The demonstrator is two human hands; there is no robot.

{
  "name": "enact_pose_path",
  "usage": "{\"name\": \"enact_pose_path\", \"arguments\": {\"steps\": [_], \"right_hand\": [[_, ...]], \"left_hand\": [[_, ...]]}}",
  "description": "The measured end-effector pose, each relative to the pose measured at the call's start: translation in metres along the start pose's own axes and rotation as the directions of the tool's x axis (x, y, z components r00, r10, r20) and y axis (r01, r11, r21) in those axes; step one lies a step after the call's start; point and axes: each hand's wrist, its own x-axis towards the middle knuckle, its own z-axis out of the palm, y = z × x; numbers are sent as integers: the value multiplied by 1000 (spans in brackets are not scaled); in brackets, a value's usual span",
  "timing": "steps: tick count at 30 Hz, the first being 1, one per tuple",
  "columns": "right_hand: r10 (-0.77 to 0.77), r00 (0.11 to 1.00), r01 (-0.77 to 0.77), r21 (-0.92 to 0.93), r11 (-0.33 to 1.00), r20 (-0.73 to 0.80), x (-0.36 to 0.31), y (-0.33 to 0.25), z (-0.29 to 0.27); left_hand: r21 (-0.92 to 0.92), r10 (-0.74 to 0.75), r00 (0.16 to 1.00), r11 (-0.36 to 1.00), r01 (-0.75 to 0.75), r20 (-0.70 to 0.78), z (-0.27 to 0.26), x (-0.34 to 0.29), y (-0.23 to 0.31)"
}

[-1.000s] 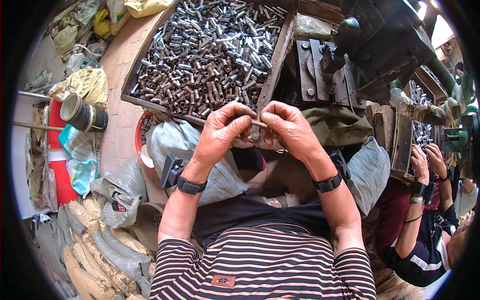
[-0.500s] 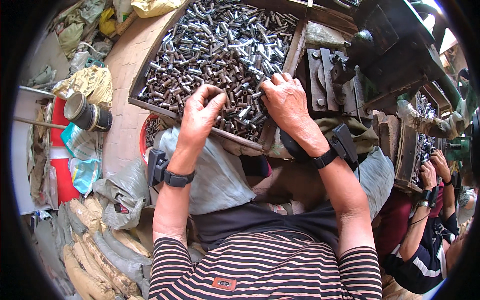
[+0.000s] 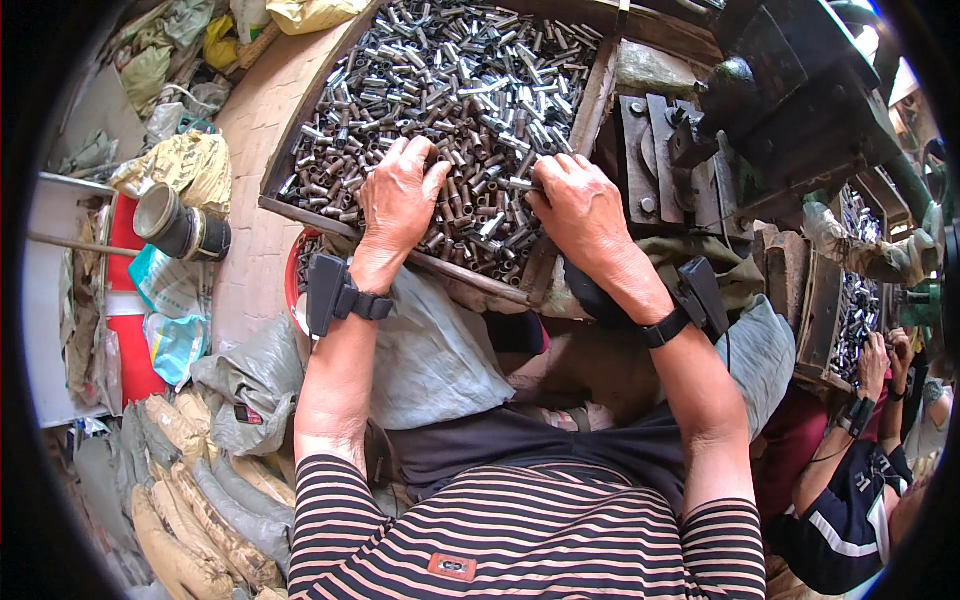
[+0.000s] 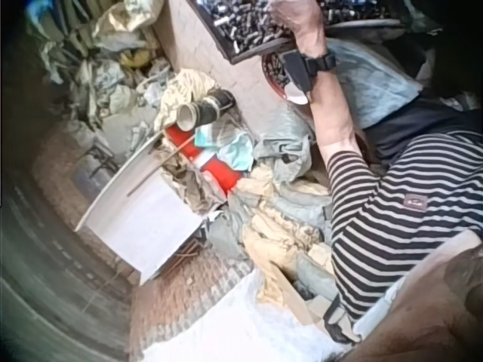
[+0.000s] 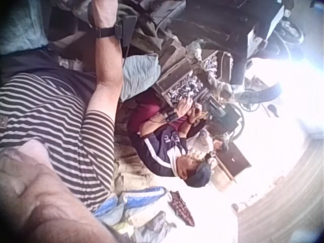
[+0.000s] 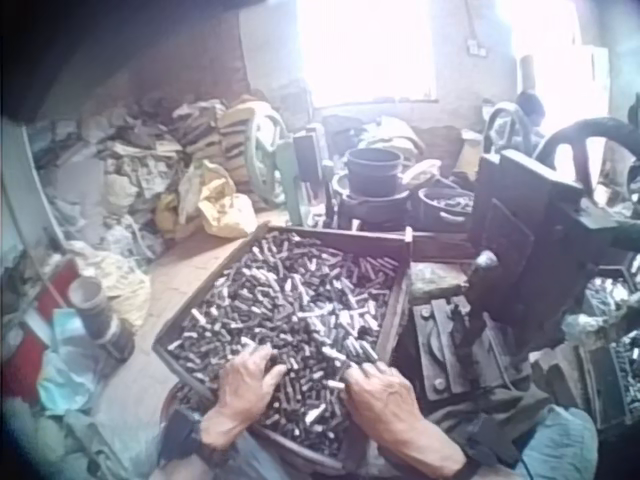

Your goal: Sorting and processing small metal pipe fittings using a manual press tool.

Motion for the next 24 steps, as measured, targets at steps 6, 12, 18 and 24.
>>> {"name": "enact_pose_path", "arguments": {"steps": [6, 12, 18, 24], "right_hand": [[330, 922, -364, 750, 552, 204, -22, -1, -15], [394, 865, -393, 908, 146, 311, -35, -16, -33], [410, 856, -371, 926, 65, 314, -45, -20, -43], [441, 837, -364, 932, 4, 325, -56, -14, -42]], "left_hand": [[-798, -155, 963, 539, 269, 219, -13, -9, -2], [-880, -155, 879, 87, 468, 452, -21, -44, 44], [-842, -67, 840, -10, 539, 538, -13, -60, 67], [-817, -100, 811, -58, 574, 576, -9, -64, 80]]}}
